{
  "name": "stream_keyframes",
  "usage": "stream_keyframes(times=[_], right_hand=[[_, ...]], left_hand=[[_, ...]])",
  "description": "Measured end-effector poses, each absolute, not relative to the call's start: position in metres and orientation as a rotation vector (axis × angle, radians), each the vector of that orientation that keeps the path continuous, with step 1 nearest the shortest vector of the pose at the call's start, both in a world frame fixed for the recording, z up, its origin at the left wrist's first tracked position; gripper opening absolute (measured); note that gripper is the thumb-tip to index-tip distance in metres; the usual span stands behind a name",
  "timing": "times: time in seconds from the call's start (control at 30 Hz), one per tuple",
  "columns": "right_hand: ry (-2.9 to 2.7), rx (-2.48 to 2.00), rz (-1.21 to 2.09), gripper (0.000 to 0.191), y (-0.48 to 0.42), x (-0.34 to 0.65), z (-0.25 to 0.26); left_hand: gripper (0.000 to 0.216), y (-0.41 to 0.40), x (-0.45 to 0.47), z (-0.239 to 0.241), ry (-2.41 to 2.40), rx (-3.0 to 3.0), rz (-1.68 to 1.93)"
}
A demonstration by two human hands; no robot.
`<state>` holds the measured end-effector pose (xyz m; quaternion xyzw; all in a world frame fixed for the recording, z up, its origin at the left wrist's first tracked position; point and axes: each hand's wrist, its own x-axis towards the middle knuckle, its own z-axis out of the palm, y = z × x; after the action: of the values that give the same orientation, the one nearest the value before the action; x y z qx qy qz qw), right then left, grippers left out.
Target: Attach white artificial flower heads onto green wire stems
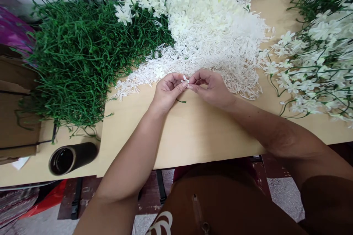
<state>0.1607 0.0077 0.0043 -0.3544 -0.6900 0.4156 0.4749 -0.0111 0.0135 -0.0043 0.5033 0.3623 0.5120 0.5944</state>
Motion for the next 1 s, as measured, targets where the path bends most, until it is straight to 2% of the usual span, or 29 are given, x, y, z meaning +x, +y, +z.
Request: stream_keyframes(times=[0.17, 0.77, 1.0], right_hand=[[-1.734, -0.807, 0.968, 0.036, 0.007, 0.162, 0.005], [-1.888, -0.792, 0.588, 0.007, 0.001, 0.156, 0.001], [-1.861, -0.867, 0.602, 0.019, -0.002, 0.153, 0.004]], left_hand=[[0.037, 0.014, -0.011, -0.002, 0.853, 1.181, 1.230], [0.045, 0.013, -0.010, 0.000, 0.927, 1.352, 1.345], [0.045, 0.011, -0.008, -0.003, 0.956, 1.404, 1.376]])
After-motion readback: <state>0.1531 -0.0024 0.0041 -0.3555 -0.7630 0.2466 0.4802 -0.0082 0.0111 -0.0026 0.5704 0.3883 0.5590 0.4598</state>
